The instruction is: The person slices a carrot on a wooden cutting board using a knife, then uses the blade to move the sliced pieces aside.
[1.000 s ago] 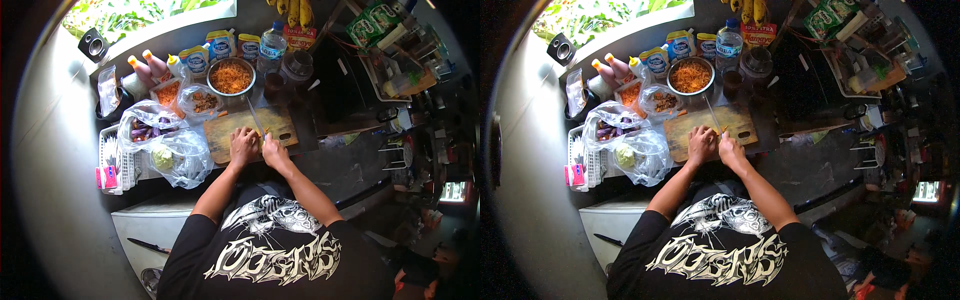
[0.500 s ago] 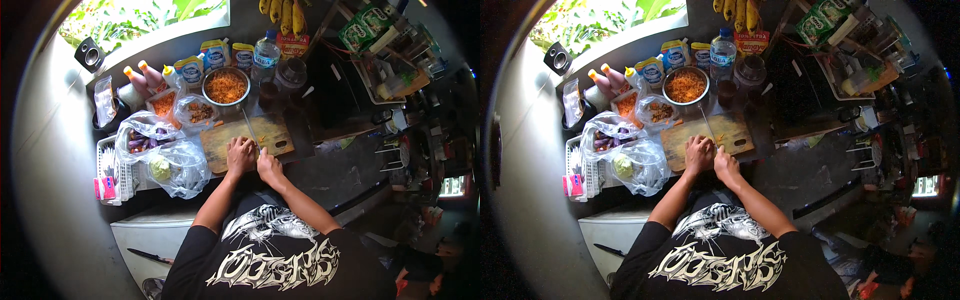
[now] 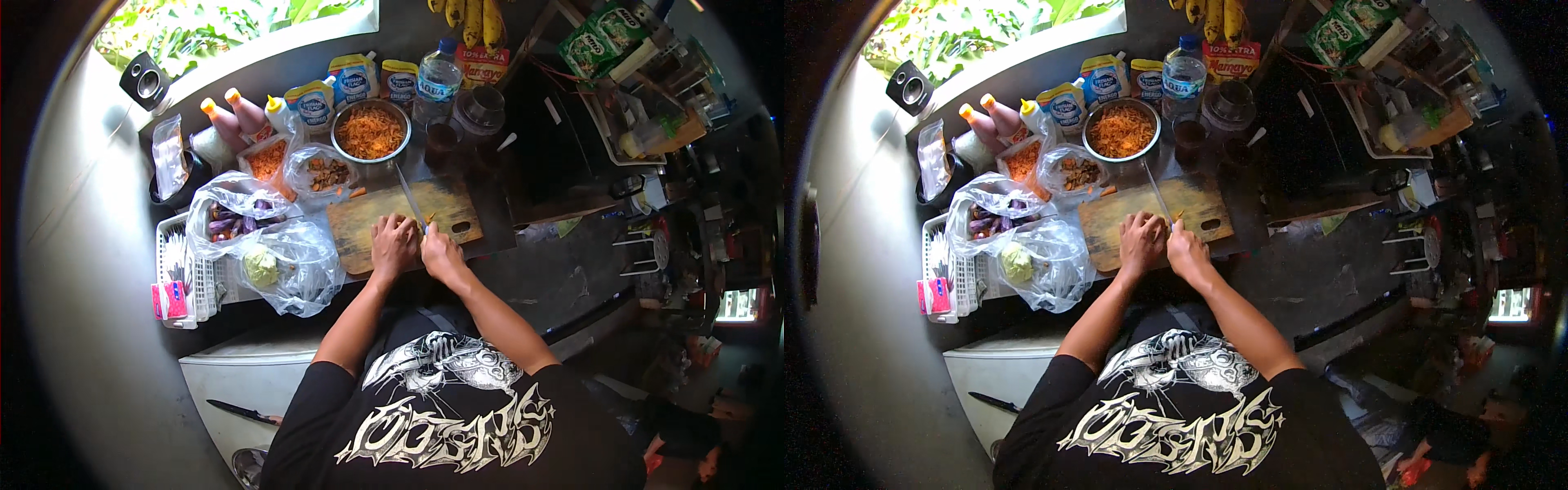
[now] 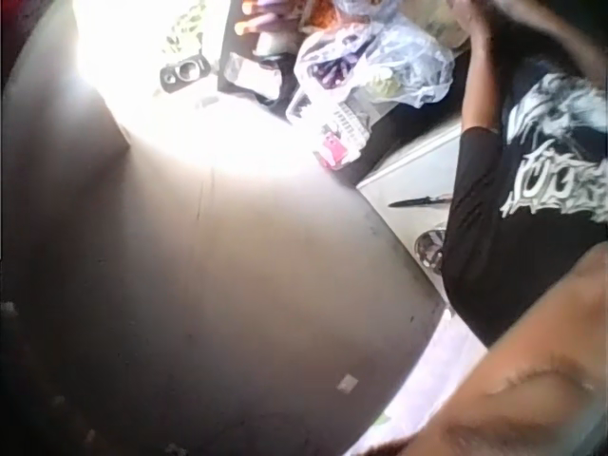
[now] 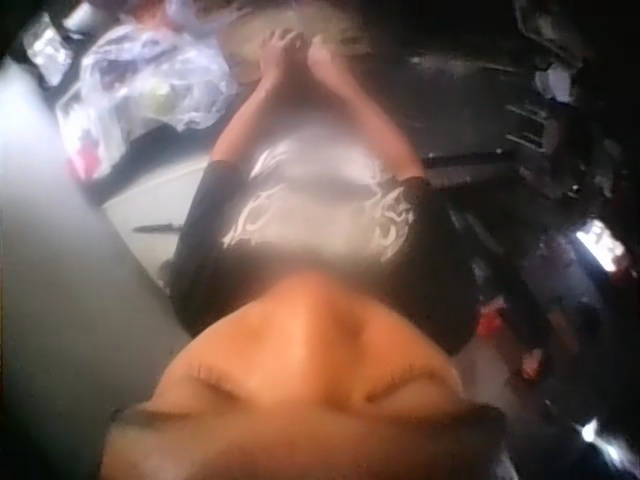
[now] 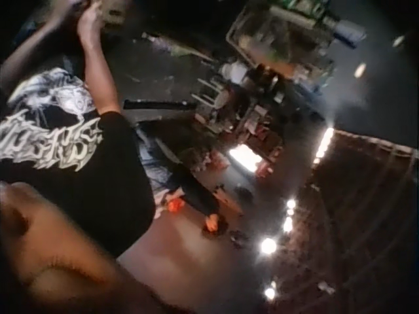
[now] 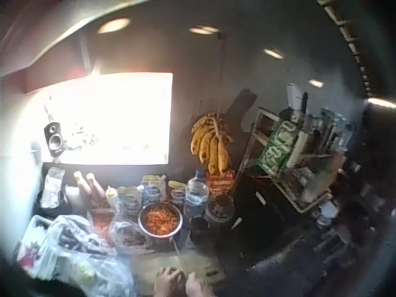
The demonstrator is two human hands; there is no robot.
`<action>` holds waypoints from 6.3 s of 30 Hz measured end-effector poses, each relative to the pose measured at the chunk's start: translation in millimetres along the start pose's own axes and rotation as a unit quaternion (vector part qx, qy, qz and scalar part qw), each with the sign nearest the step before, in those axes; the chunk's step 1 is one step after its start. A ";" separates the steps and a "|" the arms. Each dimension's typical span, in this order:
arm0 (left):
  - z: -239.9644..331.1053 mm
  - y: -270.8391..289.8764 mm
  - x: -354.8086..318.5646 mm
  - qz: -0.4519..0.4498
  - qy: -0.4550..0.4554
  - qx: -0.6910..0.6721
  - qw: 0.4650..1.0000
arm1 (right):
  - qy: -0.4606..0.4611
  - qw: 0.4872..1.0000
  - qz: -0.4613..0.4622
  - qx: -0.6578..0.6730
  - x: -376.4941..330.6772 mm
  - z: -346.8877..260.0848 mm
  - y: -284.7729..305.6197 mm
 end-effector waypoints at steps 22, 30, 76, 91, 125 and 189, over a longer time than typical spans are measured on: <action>0.2 4.2 -0.1 0.027 -0.011 -0.019 0.999 | 0.013 1.000 -0.004 -0.024 -3.8 -4.7 3.1; -3.4 3.2 0.5 0.048 0.009 -0.097 0.994 | -0.014 1.000 -0.017 -0.012 -27.9 -2.9 6.5; -9.6 21.7 6.3 -0.027 -0.015 -0.035 0.999 | -0.010 0.999 -0.011 -0.028 -15.6 -11.1 -5.8; -14.7 20.1 1.3 -0.029 -0.024 -0.011 0.999 | 0.001 0.998 -0.025 -0.058 -25.0 -15.8 2.0; -14.0 18.8 8.4 0.002 -0.011 -0.067 0.998 | -0.009 1.000 0.026 -0.004 -11.5 -21.8 -13.8; -10.4 20.4 4.0 0.000 -0.009 -0.039 0.999 | -0.010 1.000 0.015 0.002 -15.7 -14.1 -17.8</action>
Point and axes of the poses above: each hand's wrist, its own x-axis towards the middle knuckle, its own y-axis out of the back of the hand, z = x × y, the point moved 2 cm from there along x, towards the middle knuckle, and after that the axes turned 11 degrees about -x, right-handed, at the moved point
